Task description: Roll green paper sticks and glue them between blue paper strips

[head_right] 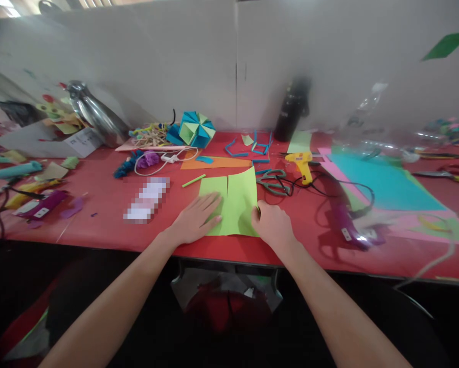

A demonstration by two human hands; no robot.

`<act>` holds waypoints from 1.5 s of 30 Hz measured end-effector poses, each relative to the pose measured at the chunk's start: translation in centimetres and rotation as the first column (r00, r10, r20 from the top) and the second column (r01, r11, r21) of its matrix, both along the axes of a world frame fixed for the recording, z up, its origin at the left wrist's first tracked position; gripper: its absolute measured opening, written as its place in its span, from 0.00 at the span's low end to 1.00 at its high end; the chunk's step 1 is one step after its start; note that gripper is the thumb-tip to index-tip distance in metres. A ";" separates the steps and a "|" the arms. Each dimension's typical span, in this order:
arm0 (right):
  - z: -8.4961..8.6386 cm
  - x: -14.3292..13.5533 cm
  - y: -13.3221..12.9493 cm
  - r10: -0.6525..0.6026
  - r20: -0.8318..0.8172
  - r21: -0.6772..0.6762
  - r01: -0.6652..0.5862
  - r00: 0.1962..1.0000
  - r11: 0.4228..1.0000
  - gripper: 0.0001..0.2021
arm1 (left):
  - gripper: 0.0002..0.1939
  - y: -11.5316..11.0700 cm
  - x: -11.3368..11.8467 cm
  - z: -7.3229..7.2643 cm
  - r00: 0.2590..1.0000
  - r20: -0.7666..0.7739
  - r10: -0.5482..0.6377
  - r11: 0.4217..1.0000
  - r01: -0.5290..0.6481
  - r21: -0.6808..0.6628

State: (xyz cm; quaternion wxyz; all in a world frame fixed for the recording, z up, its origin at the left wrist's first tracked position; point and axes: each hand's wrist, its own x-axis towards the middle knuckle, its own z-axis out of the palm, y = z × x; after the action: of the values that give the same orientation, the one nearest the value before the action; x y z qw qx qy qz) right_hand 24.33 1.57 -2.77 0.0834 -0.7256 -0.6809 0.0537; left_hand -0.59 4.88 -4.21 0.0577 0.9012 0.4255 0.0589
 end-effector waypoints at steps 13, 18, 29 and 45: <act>-0.6 0.8 0.3 0.006 -0.102 0.031 -0.003 0.995 1.000 0.12 | 0.33 0.0 0.1 0.1 1.000 -0.019 -0.006 1.000 0.006 -0.004; -0.1 1.3 0.0 0.040 -0.250 0.074 -0.022 0.967 0.997 0.18 | 0.33 0.0 0.0 0.1 1.000 -0.009 0.000 1.000 0.000 -0.012; -0.7 2.4 0.5 0.073 -0.409 0.117 -0.027 0.910 0.993 0.21 | 0.27 0.3 0.9 1.9 0.987 0.127 0.099 0.993 -0.106 0.048; -1.1 3.8 0.6 -0.083 -0.583 -0.070 0.052 0.808 0.996 0.18 | 0.29 -1.4 0.8 0.1 0.996 0.021 0.091 0.996 -0.091 0.002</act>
State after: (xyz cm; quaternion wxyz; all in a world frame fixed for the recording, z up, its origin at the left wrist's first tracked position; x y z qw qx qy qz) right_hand 28.11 2.20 -3.90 0.2721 -0.6997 -0.5943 0.2884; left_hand 0.21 3.53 -4.14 0.0582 0.8804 0.4652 0.0713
